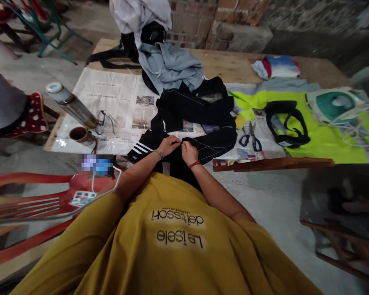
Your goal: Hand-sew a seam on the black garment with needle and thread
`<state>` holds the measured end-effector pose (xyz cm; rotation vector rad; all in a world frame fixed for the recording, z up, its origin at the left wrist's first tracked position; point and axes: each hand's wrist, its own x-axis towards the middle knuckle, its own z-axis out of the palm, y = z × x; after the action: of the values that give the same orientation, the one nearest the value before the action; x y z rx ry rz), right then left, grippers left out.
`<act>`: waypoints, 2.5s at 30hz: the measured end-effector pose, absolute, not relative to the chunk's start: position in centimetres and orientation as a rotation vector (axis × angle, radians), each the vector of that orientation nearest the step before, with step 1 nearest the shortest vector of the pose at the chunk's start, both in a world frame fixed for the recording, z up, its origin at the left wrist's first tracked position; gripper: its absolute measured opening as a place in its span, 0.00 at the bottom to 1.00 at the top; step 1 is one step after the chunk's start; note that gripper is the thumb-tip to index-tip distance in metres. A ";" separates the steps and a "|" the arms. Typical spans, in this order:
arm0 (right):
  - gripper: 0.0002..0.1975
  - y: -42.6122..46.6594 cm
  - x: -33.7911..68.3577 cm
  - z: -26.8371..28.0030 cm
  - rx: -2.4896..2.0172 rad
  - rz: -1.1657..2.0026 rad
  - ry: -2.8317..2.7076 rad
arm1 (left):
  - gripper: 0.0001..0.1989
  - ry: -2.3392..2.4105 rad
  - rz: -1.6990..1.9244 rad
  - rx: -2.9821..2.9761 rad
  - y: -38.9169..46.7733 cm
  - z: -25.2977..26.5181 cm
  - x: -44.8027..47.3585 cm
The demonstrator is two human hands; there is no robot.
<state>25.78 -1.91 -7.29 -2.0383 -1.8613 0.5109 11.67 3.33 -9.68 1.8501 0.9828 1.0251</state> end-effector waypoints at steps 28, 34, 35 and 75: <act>0.10 -2.1 26.4 -6.6 -1.822 0.735 -1.629 | 0.06 1.141 1.146 1.666 3.7 -10.9 12.8; 0.11 -1.6 26.2 -6.8 -1.829 0.678 -1.588 | 0.06 1.074 1.102 1.811 3.4 -10.9 12.6; 0.11 -1.5 26.1 -6.8 -1.825 0.672 -1.578 | 0.06 1.055 1.094 1.838 3.4 -10.9 12.6; 0.10 2.1 31.5 -3.3 -1.606 0.867 -1.881 | 0.06 1.030 1.224 1.969 2.2 -9.5 12.0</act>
<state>31.49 2.11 -3.27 -1.6063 -1.8807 0.8667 12.05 2.25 -9.48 1.9691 1.0301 1.2236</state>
